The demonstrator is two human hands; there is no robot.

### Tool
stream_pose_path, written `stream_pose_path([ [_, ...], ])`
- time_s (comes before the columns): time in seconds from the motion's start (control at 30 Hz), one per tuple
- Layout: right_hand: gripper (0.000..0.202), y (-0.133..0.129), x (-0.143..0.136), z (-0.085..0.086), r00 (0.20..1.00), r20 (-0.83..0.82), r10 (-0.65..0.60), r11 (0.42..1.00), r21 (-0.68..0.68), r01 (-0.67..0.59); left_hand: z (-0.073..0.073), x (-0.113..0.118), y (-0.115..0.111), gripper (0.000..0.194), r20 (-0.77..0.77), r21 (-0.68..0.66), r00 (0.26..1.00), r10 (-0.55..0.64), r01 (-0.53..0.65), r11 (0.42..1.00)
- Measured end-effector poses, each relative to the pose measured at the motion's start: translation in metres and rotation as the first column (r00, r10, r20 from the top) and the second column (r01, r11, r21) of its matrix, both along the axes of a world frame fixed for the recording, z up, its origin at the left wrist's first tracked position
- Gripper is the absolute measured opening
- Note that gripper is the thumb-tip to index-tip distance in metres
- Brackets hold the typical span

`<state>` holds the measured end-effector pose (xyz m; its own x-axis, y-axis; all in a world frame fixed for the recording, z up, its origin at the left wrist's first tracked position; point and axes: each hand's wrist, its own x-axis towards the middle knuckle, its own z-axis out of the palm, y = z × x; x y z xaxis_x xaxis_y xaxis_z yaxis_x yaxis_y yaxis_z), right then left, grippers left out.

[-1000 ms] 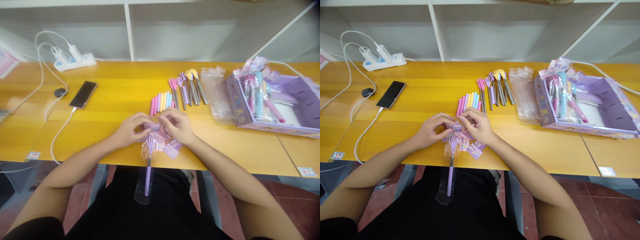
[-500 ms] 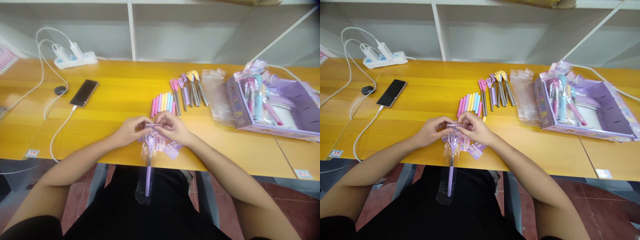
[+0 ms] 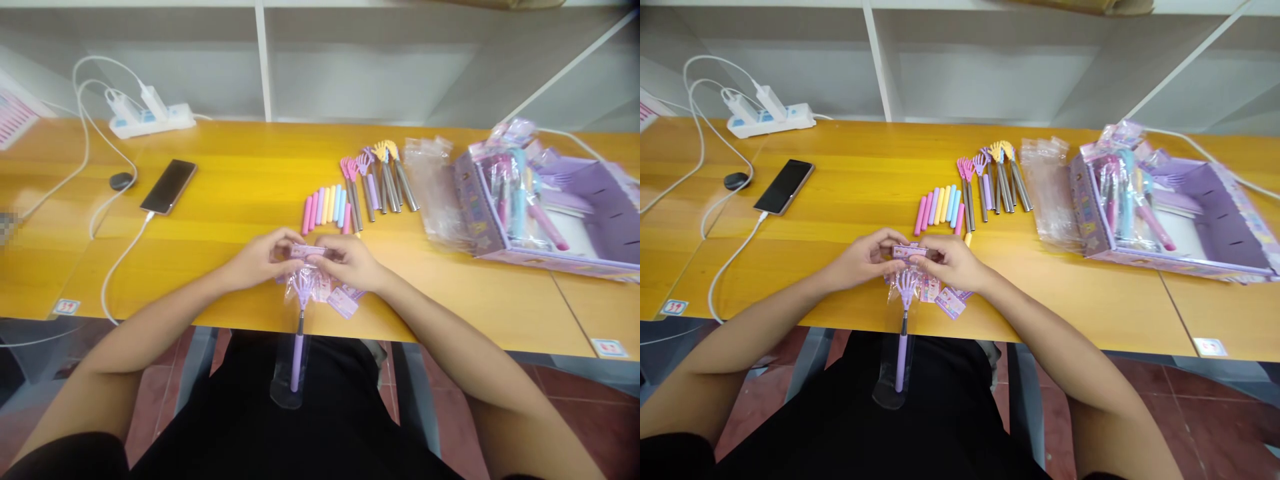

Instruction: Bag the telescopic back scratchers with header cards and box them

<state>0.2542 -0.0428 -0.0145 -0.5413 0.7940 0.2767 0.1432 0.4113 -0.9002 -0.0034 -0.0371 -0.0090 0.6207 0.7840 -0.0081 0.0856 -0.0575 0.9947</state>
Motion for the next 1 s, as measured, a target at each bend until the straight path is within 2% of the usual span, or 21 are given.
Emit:
stream_pose_path([
  [0.1, 0.036, -0.001, 0.001, 0.001, 0.997, -0.078, -0.015, 0.981, -0.196, -0.001, 0.000, 0.001, 0.000, 0.045, -0.009, -0.197, 0.981, -0.192, 0.186, 0.962],
  [0.17, 0.036, 0.000, 0.003, 0.002, 0.994, -0.104, 0.030, 0.942, -0.331, -0.063, 0.001, 0.003, -0.001, 0.043, -0.001, -0.288, 0.973, -0.232, 0.222, 0.932],
  [0.23, 0.038, 0.003, 0.005, 0.002, 0.985, -0.129, 0.111, 0.889, -0.430, -0.156, 0.002, 0.005, -0.003, 0.043, 0.057, -0.321, 0.985, -0.163, 0.172, 0.931],
  [0.3, 0.040, 0.005, 0.007, 0.003, 0.969, -0.157, 0.192, 0.844, -0.478, -0.244, 0.003, 0.005, -0.002, 0.043, 0.159, -0.326, 0.987, -0.007, 0.059, 0.944],
  [0.37, 0.040, 0.006, 0.008, 0.004, 0.960, -0.137, 0.243, 0.841, -0.463, -0.279, 0.006, 0.005, 0.002, 0.041, 0.255, -0.339, 0.950, 0.180, -0.086, 0.937],
  [0.43, 0.038, 0.006, 0.008, 0.005, 0.967, -0.067, 0.248, 0.880, -0.403, -0.253, 0.008, 0.003, 0.007, 0.041, 0.322, -0.371, 0.884, 0.338, -0.210, 0.905],
  [0.5, 0.038, 0.007, 0.008, 0.005, 0.977, 0.001, 0.214, 0.921, -0.334, -0.202, 0.011, 0.003, 0.012, 0.042, 0.362, -0.397, 0.832, 0.420, -0.270, 0.877],
  [0.57, 0.038, 0.009, 0.009, 0.005, 0.985, 0.038, 0.166, 0.947, -0.283, -0.149, 0.013, 0.003, 0.013, 0.045, 0.407, -0.400, 0.803, 0.435, -0.272, 0.875],
  [0.67, 0.038, 0.015, 0.016, 0.012, 0.997, 0.061, 0.055, 0.979, -0.199, -0.042, 0.015, 0.005, 0.011, 0.050, 0.454, -0.376, 0.805, 0.383, -0.217, 0.901],
  [0.73, 0.040, 0.019, 0.024, 0.023, 0.997, 0.033, -0.077, 0.988, -0.134, 0.081, 0.016, 0.005, 0.009, 0.049, 0.447, -0.365, 0.827, 0.341, -0.179, 0.914],
  [0.8, 0.039, 0.021, 0.039, 0.040, 0.973, -0.003, -0.230, 0.972, -0.051, 0.230, 0.016, 0.004, 0.009, 0.047, 0.427, -0.362, 0.846, 0.318, -0.163, 0.918],
  [0.87, 0.032, 0.019, 0.060, 0.061, 0.924, -0.002, -0.383, 0.920, 0.091, 0.381, 0.015, 0.003, 0.009, 0.043, 0.414, -0.356, 0.855, 0.313, -0.164, 0.920],
  [0.9, 0.027, 0.018, 0.074, 0.072, 0.884, 0.014, -0.468, 0.869, 0.191, 0.457, 0.015, 0.003, 0.009, 0.042, 0.410, -0.354, 0.857, 0.312, -0.166, 0.921],
  [0.93, 0.022, 0.017, 0.091, 0.082, 0.826, 0.034, -0.563, 0.794, 0.301, 0.529, 0.014, 0.003, 0.009, 0.040, 0.409, -0.349, 0.858, 0.310, -0.167, 0.922],
  [0.97, 0.019, 0.016, 0.110, 0.090, 0.745, 0.048, -0.666, 0.693, 0.409, 0.593, 0.012, 0.003, 0.010, 0.039, 0.408, -0.342, 0.860, 0.306, -0.166, 0.925],
  [1.0, 0.016, 0.017, 0.131, 0.097, 0.632, 0.055, -0.773, 0.567, 0.507, 0.650, 0.011, 0.003, 0.010, 0.038, 0.407, -0.333, 0.863, 0.299, -0.165, 0.928],
])
